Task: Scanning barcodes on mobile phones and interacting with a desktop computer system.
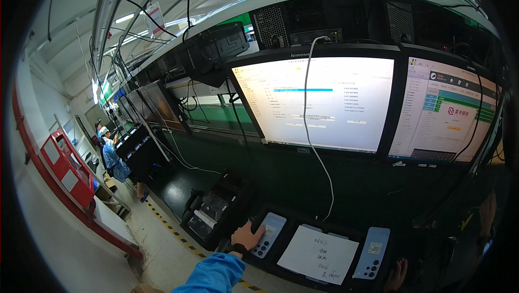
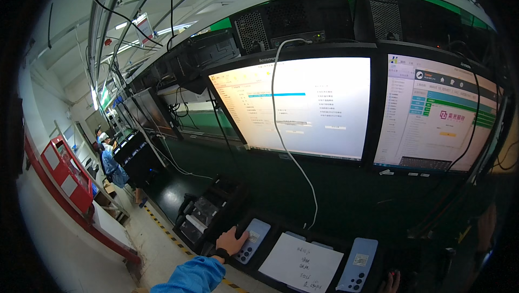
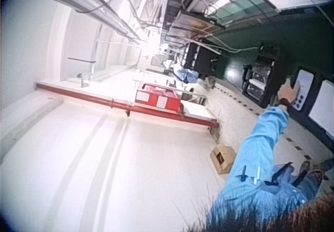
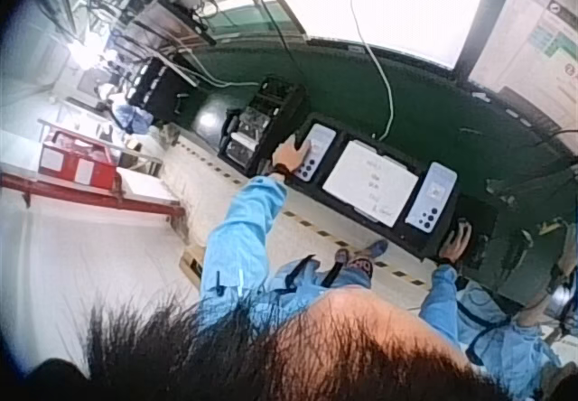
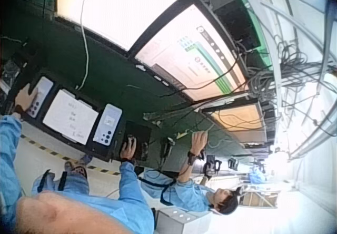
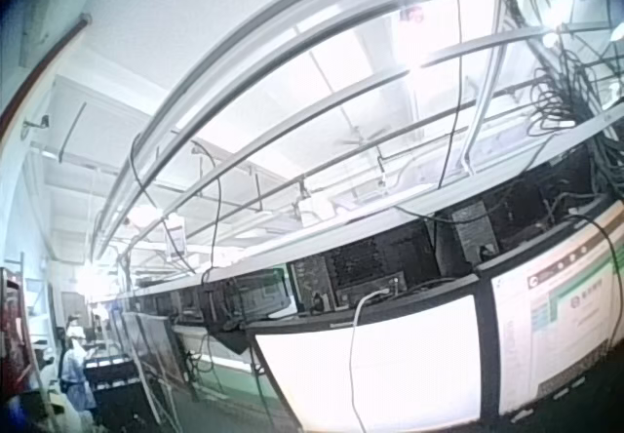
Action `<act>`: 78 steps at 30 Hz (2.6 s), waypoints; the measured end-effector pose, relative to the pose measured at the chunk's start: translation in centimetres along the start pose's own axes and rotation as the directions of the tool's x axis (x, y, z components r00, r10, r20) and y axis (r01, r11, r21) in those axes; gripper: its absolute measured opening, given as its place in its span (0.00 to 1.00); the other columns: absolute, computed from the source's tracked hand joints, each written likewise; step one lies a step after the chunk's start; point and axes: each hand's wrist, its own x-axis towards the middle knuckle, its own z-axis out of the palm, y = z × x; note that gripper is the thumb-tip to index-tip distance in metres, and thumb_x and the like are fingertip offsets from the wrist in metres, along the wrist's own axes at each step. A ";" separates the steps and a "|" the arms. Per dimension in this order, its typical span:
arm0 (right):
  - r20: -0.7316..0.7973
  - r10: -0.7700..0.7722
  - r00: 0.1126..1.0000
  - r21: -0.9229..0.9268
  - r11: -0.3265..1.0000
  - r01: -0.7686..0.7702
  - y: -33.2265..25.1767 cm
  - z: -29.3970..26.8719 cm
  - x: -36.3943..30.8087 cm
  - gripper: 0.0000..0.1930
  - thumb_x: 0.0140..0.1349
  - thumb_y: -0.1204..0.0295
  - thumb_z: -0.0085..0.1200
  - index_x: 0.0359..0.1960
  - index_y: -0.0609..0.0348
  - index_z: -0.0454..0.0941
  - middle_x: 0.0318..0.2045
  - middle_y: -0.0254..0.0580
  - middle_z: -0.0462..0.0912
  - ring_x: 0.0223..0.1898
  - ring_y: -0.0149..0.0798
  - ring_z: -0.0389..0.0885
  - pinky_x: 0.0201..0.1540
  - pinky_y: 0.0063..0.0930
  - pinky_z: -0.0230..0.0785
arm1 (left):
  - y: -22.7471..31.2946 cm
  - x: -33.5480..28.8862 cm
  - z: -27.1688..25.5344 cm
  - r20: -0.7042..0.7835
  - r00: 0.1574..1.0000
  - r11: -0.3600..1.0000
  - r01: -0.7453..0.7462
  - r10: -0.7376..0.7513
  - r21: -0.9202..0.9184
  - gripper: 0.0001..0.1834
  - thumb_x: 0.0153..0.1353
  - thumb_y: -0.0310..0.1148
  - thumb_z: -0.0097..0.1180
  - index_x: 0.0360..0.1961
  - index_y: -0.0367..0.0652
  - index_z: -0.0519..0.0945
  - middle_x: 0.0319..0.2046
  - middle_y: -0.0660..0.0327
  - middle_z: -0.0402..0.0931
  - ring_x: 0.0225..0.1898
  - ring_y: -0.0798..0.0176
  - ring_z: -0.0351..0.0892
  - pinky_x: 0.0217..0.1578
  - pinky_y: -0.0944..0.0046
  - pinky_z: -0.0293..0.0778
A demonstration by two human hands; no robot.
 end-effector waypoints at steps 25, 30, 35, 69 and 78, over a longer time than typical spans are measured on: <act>0.027 0.142 0.990 -0.006 0.990 -0.142 2.1 1.8 -2.0 0.24 0.50 0.84 0.46 0.53 0.62 0.70 0.61 0.56 0.64 0.63 0.58 0.63 0.64 0.43 0.59 | 0.4 -0.2 -0.2 -0.040 0.998 0.999 -0.046 0.046 0.009 0.41 0.55 0.66 0.47 0.57 0.42 0.73 0.41 0.41 0.79 0.46 0.40 0.79 0.49 0.48 0.73; 0.073 0.191 0.979 -0.017 0.982 -0.190 1.2 1.6 -1.0 0.23 0.49 0.84 0.46 0.51 0.62 0.70 0.60 0.55 0.65 0.62 0.58 0.64 0.63 0.43 0.59 | -0.7 0.1 0.8 -0.100 0.994 0.999 -0.046 0.049 0.025 0.41 0.54 0.65 0.48 0.56 0.40 0.73 0.41 0.41 0.79 0.45 0.39 0.79 0.48 0.47 0.73; 0.061 0.196 0.979 -0.017 0.981 -0.195 0.6 1.3 -1.0 0.22 0.49 0.84 0.47 0.50 0.61 0.70 0.60 0.55 0.65 0.62 0.58 0.63 0.63 0.44 0.58 | -0.1 0.0 0.2 -0.072 0.996 0.998 -0.054 0.053 -0.013 0.41 0.54 0.65 0.49 0.56 0.40 0.74 0.42 0.41 0.79 0.46 0.39 0.78 0.48 0.47 0.73; 0.033 0.251 0.967 0.005 0.968 -0.251 0.4 1.3 -0.8 0.22 0.53 0.84 0.47 0.52 0.62 0.70 0.63 0.57 0.61 0.63 0.59 0.62 0.64 0.45 0.58 | 0.4 -0.4 -0.4 -0.070 0.997 0.999 -0.045 0.044 -0.016 0.39 0.54 0.63 0.50 0.53 0.39 0.75 0.41 0.40 0.79 0.44 0.38 0.78 0.47 0.46 0.73; 0.038 0.276 0.960 -0.025 0.961 -0.275 0.3 1.6 -0.8 0.23 0.52 0.84 0.47 0.52 0.61 0.70 0.63 0.58 0.61 0.63 0.59 0.62 0.64 0.44 0.58 | 0.4 -0.5 -0.5 -0.039 0.999 1.000 -0.022 0.022 -0.006 0.40 0.54 0.63 0.49 0.56 0.39 0.74 0.42 0.41 0.79 0.46 0.40 0.78 0.49 0.47 0.73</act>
